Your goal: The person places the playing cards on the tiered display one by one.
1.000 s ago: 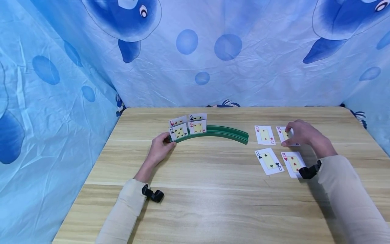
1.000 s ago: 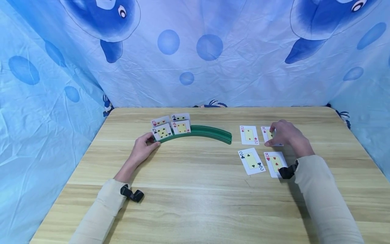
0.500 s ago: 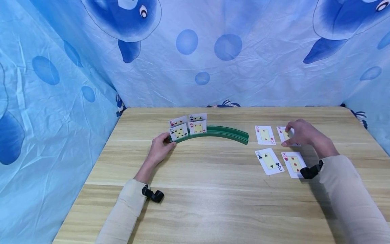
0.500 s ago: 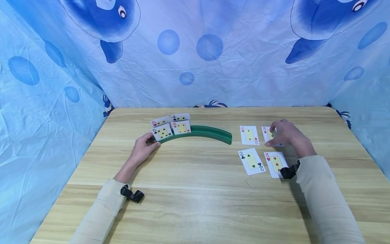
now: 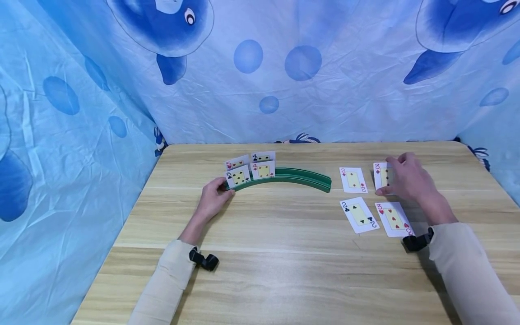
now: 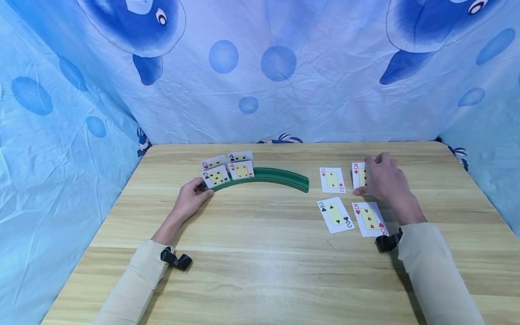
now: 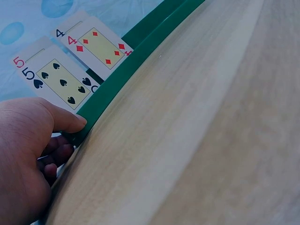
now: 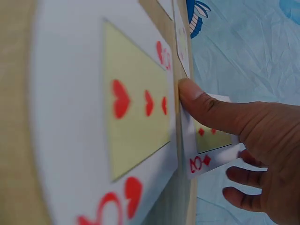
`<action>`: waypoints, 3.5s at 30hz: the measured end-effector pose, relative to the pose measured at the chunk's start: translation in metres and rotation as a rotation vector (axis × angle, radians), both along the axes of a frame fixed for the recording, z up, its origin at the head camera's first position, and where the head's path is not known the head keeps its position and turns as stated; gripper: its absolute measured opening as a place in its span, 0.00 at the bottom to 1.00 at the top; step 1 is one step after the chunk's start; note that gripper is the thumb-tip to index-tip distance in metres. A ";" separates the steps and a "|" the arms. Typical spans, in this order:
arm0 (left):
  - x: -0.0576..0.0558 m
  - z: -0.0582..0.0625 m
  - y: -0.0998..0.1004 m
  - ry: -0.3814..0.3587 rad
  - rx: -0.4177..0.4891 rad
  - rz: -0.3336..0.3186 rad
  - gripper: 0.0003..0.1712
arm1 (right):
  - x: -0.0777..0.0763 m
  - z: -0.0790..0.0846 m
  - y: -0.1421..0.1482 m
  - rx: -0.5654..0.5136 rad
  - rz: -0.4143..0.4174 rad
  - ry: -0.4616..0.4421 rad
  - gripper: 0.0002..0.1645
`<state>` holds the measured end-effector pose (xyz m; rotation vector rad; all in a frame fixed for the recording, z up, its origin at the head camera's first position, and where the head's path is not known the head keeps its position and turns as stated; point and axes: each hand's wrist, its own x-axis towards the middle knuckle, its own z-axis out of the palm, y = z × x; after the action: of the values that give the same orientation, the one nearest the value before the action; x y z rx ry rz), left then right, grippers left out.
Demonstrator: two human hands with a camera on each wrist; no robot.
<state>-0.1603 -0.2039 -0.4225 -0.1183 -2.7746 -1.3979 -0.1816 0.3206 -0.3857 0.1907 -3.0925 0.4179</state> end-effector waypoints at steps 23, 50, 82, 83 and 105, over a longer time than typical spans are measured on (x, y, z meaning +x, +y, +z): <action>0.000 0.000 0.001 -0.011 0.003 0.016 0.28 | 0.034 0.026 0.003 -0.001 0.073 0.140 0.19; 0.000 -0.001 -0.001 -0.006 0.002 0.012 0.27 | 0.042 0.051 -0.004 -0.196 0.173 0.330 0.10; -0.001 -0.002 0.000 -0.001 -0.003 0.004 0.26 | -0.008 0.096 -0.125 -0.362 0.332 0.262 0.12; 0.000 -0.002 0.000 0.000 -0.002 0.003 0.26 | -0.010 0.097 -0.128 -0.376 0.333 0.253 0.12; -0.001 0.001 -0.001 -0.020 0.004 0.011 0.27 | -0.043 0.074 -0.189 -0.522 0.346 0.093 0.13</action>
<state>-0.1611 -0.2050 -0.4214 -0.0895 -2.7841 -1.4094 -0.2245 0.1319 -0.3121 0.7036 -2.7329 1.1580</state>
